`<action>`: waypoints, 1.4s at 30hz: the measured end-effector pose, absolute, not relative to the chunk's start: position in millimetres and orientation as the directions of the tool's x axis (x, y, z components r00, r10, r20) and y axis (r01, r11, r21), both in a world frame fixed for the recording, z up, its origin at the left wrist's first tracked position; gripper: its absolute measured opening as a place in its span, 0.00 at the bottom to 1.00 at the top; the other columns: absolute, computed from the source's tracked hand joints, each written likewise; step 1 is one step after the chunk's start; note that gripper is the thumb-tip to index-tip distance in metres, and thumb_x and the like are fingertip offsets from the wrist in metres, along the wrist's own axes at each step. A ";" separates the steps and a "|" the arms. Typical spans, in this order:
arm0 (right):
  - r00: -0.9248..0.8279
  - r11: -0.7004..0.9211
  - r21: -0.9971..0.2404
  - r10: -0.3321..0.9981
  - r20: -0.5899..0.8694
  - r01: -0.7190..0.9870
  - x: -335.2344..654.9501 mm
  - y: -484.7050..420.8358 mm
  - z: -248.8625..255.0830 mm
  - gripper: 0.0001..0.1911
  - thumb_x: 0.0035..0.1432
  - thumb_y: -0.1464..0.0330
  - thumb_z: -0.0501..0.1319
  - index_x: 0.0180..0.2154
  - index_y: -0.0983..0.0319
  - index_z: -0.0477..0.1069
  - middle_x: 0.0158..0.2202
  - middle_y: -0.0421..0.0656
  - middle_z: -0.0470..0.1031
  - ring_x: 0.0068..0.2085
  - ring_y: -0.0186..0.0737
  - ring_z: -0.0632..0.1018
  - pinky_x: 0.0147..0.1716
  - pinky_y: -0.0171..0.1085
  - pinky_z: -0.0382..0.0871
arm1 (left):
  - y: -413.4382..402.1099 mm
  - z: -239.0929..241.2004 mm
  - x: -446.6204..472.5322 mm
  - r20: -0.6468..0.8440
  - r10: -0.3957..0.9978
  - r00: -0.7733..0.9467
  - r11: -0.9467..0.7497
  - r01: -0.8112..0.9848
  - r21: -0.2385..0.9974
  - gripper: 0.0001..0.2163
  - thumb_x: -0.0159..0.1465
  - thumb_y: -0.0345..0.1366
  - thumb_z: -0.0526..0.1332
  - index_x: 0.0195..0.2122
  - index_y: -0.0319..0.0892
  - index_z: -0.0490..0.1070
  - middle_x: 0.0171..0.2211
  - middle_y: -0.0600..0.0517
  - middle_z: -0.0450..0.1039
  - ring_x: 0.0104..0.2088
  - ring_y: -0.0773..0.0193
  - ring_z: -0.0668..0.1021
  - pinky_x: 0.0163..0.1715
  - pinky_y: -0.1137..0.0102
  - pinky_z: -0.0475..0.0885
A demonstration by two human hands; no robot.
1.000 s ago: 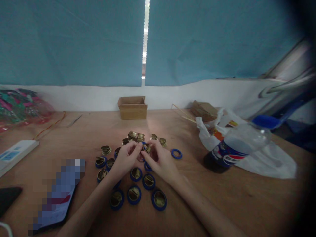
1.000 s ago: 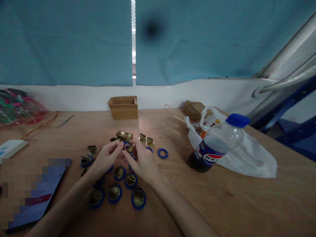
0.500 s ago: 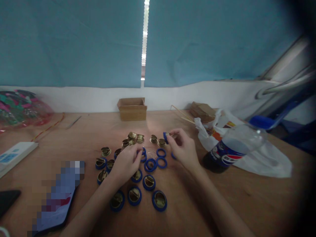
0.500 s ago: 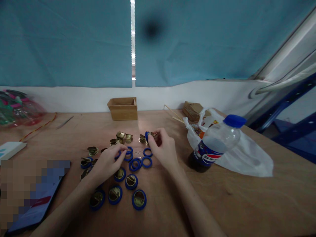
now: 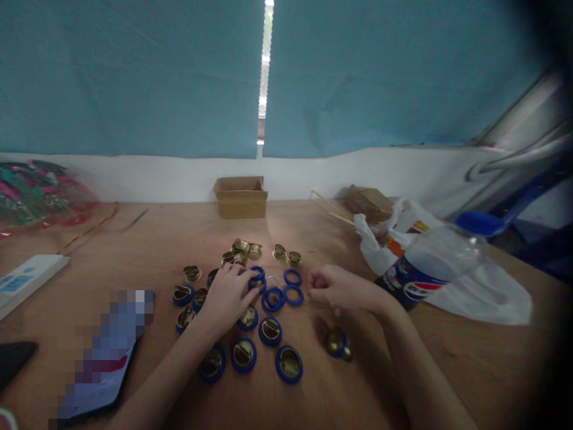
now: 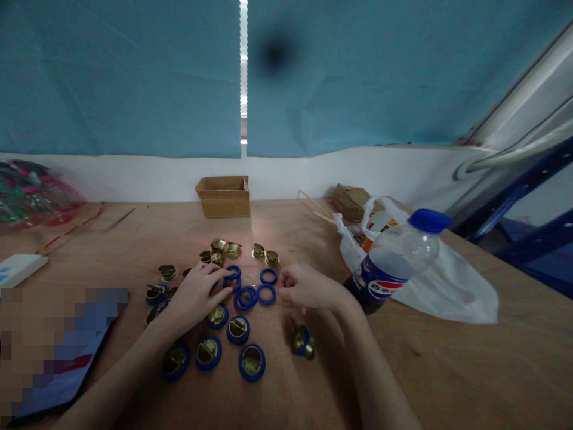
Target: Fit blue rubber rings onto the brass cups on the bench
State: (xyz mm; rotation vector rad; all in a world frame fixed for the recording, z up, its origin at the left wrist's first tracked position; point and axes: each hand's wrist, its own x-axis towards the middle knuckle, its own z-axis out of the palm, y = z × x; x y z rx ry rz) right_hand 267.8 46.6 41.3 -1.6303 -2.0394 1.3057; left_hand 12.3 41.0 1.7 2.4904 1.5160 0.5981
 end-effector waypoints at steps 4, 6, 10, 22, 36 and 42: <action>-0.388 -0.026 -0.742 0.840 -0.380 0.670 262.4 44.8 41.8 0.05 0.46 0.69 0.63 0.23 0.61 0.67 0.17 0.36 0.68 0.14 0.30 0.68 0.09 0.27 0.56 | 41.4 -1.9 13.7 0.257 0.883 0.393 -0.464 0.814 0.350 0.11 0.62 0.39 0.58 0.44 0.42 0.73 0.40 0.45 0.72 0.43 0.51 0.70 0.44 0.60 0.65; -0.388 -0.045 -0.731 0.824 -0.412 0.680 260.5 42.5 43.8 0.08 0.46 0.67 0.64 0.22 0.61 0.66 0.17 0.37 0.68 0.14 0.31 0.68 0.09 0.28 0.57 | 41.4 -2.3 13.8 0.258 0.884 0.390 -0.462 0.815 0.350 0.11 0.62 0.39 0.58 0.43 0.42 0.72 0.40 0.45 0.72 0.43 0.51 0.70 0.44 0.60 0.65; -0.363 -0.021 -0.740 0.862 -0.354 0.672 261.2 35.9 55.4 0.10 0.49 0.63 0.63 0.23 0.61 0.67 0.17 0.37 0.68 0.15 0.32 0.69 0.10 0.29 0.56 | 41.2 -2.7 13.9 0.249 0.884 0.395 -0.460 0.826 0.325 0.11 0.63 0.39 0.57 0.43 0.41 0.71 0.40 0.44 0.72 0.43 0.51 0.70 0.44 0.60 0.66; -0.222 0.249 -0.255 0.967 0.128 0.934 251.4 59.8 33.6 0.08 0.61 0.67 0.52 0.31 0.61 0.66 0.29 0.45 0.74 0.30 0.40 0.75 0.26 0.34 0.57 | 41.9 0.0 14.9 0.252 0.881 0.401 -0.460 0.850 0.255 0.06 0.64 0.36 0.56 0.35 0.40 0.69 0.39 0.44 0.71 0.42 0.53 0.71 0.43 0.61 0.66; -0.269 0.281 -0.092 0.954 0.130 0.955 247.3 88.8 6.1 0.06 0.63 0.65 0.54 0.38 0.61 0.65 0.36 0.47 0.75 0.36 0.44 0.76 0.29 0.34 0.59 | 42.5 7.2 16.8 0.356 0.884 0.304 -0.452 0.751 0.481 0.05 0.64 0.29 0.52 0.40 0.41 0.63 0.39 0.45 0.70 0.41 0.54 0.74 0.41 0.61 0.69; -0.339 0.433 -0.312 0.887 0.313 0.845 248.4 91.0 26.4 0.08 0.60 0.66 0.56 0.29 0.61 0.65 0.35 0.44 0.70 0.33 0.37 0.73 0.33 0.34 0.64 | 47.0 4.2 17.3 0.505 0.841 0.192 -0.523 0.522 0.673 0.16 0.63 0.24 0.51 0.51 0.41 0.60 0.48 0.43 0.67 0.50 0.55 0.72 0.51 0.57 0.67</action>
